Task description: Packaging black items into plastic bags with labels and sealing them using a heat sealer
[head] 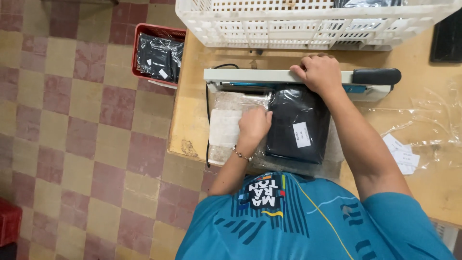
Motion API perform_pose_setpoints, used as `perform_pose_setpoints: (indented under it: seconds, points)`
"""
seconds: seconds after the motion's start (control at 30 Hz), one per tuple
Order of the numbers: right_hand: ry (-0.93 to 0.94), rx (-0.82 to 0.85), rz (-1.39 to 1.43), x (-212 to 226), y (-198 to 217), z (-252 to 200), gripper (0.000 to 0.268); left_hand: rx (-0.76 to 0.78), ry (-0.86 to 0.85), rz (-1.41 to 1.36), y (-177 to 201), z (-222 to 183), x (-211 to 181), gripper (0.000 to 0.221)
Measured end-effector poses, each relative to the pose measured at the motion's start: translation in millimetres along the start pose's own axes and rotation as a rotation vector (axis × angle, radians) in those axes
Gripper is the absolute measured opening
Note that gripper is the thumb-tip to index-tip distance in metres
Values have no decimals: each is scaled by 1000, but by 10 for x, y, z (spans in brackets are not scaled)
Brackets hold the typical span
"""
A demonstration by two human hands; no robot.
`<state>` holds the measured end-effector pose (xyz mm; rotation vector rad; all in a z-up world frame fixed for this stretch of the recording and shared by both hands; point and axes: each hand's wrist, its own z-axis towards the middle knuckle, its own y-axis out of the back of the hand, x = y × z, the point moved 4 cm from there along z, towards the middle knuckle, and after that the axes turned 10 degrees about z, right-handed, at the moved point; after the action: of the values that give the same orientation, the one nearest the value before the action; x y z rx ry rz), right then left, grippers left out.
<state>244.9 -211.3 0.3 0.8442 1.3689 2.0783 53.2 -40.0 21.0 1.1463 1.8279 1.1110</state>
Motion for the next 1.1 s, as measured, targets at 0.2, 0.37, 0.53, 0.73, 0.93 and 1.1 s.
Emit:
perform_pose_setpoints:
  seconds: [0.2, 0.37, 0.53, 0.73, 0.93, 1.1]
  points:
    - [-36, 111, -21, 72, 103, 14, 63, -116, -60, -91, -3, -232, -28, 27]
    - [-52, 97, -8, -64, -83, -50, 64, -232, 38, -38, 52, -326, -45, 34]
    - [-74, 158, 3, 71, 105, 37, 67, -262, -33, -45, -130, -217, -7, 18]
    - [-133, 89, 45, 63, 48, -14, 63, -370, -39, -209, -77, -270, 2, 17]
    - [-100, -81, 87, 16, -160, -65, 68, -139, 50, -506, 80, -223, -37, 27]
    - [-51, -144, 93, 48, -174, -48, 62, -82, 32, -256, 9, -117, -69, 32]
